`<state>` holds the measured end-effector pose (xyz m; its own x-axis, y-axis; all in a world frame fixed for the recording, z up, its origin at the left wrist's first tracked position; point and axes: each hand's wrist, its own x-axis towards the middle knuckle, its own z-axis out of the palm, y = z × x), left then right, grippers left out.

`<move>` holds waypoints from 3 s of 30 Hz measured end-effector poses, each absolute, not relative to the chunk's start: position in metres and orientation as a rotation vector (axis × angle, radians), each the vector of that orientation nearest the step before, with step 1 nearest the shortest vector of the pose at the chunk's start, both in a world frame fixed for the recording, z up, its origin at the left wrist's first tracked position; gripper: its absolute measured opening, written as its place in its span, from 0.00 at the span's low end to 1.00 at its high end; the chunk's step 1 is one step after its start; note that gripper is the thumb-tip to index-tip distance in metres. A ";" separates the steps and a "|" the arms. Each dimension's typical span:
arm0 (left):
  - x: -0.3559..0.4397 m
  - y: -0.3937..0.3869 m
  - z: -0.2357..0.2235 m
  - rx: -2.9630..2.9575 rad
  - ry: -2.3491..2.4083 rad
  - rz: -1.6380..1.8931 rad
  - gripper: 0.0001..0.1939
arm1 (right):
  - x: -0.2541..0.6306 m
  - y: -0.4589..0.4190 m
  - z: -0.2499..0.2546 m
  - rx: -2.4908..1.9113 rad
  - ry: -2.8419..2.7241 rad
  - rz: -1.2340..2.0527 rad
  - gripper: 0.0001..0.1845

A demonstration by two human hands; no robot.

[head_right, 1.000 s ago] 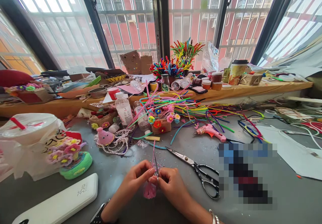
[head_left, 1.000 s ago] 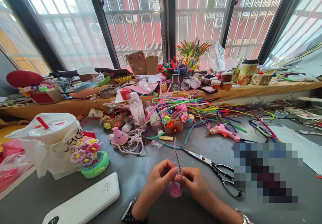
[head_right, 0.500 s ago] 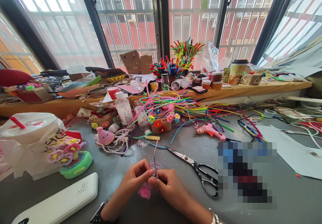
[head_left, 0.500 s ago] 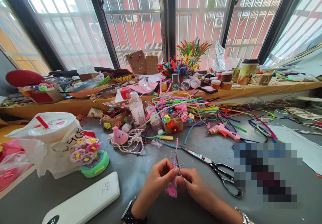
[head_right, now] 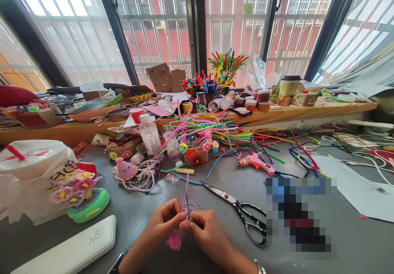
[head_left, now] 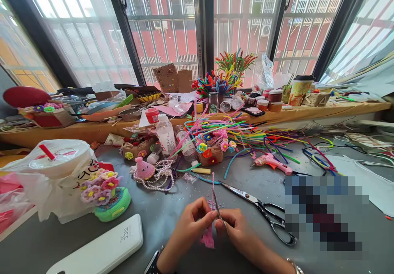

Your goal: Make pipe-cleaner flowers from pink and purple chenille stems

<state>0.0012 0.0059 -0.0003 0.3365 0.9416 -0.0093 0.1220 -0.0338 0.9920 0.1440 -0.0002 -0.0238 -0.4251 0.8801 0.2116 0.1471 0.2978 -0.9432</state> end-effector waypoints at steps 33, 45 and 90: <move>-0.001 0.004 -0.002 1.387 0.935 0.818 0.14 | 0.144 0.001 -0.025 -0.953 -1.717 1.159 0.29; 0.002 0.004 -0.004 1.372 0.914 0.804 0.14 | 0.145 0.001 -0.023 -0.878 -1.738 1.173 0.31; 0.004 0.003 -0.007 1.385 0.880 0.744 0.16 | 0.143 0.002 -0.027 -0.977 -1.756 1.112 0.32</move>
<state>0.0040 0.0032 -0.0075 0.4975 0.8632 -0.0857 0.0591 0.0648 0.9961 0.1431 0.0022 -0.0267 -0.3628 0.9033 0.2290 0.1795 0.3089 -0.9340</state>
